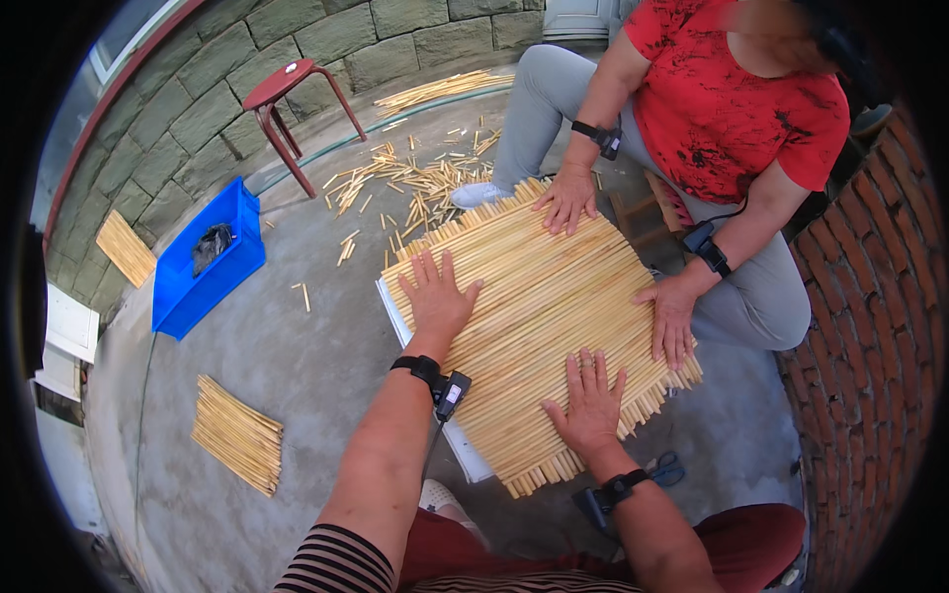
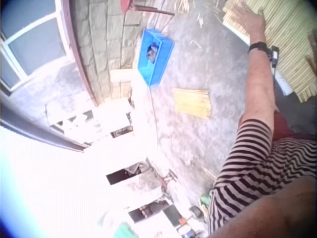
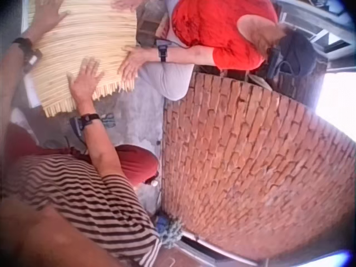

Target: The person weaves a bamboo mat by hand, aligning thin strips of bamboo on a flat surface and securing them with thread while receiving assistance from another person.

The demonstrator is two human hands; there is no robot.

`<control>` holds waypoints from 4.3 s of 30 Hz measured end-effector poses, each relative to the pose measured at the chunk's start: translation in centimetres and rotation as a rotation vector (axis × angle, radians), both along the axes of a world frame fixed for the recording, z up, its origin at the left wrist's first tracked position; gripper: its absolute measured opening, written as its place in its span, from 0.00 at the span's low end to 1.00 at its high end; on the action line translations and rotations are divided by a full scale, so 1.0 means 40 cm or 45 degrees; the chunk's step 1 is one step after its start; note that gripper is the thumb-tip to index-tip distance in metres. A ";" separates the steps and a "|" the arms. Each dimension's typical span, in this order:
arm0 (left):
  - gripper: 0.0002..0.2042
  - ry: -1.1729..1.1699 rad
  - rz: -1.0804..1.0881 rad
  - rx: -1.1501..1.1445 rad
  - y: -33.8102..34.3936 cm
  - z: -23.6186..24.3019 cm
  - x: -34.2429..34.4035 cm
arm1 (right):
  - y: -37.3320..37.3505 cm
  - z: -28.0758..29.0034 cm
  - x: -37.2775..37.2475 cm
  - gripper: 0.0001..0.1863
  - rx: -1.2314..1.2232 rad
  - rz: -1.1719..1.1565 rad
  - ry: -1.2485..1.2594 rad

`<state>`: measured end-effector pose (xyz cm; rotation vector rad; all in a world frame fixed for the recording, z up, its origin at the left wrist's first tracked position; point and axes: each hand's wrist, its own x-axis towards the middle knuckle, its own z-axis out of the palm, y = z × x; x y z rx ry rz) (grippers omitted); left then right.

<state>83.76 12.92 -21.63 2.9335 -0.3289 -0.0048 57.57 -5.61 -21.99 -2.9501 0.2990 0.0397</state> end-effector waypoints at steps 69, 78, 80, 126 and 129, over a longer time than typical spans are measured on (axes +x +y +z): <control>0.42 -0.165 -0.029 0.168 0.001 -0.070 0.046 | 0.027 -0.025 -0.012 0.44 -0.100 -0.077 -0.021; 0.42 -0.139 -0.028 0.117 0.003 -0.049 0.028 | 0.031 -0.008 -0.007 0.45 -0.096 -0.069 -0.051; 0.42 -0.133 -0.007 0.105 0.004 -0.042 0.026 | 0.028 -0.008 -0.005 0.45 -0.076 -0.036 -0.094; 0.43 0.084 -0.003 0.075 0.000 0.018 0.004 | 0.019 0.017 0.011 0.46 -0.041 0.167 0.018; 0.43 0.079 0.000 0.079 0.000 0.018 0.004 | 0.018 0.013 0.010 0.46 -0.020 0.164 0.008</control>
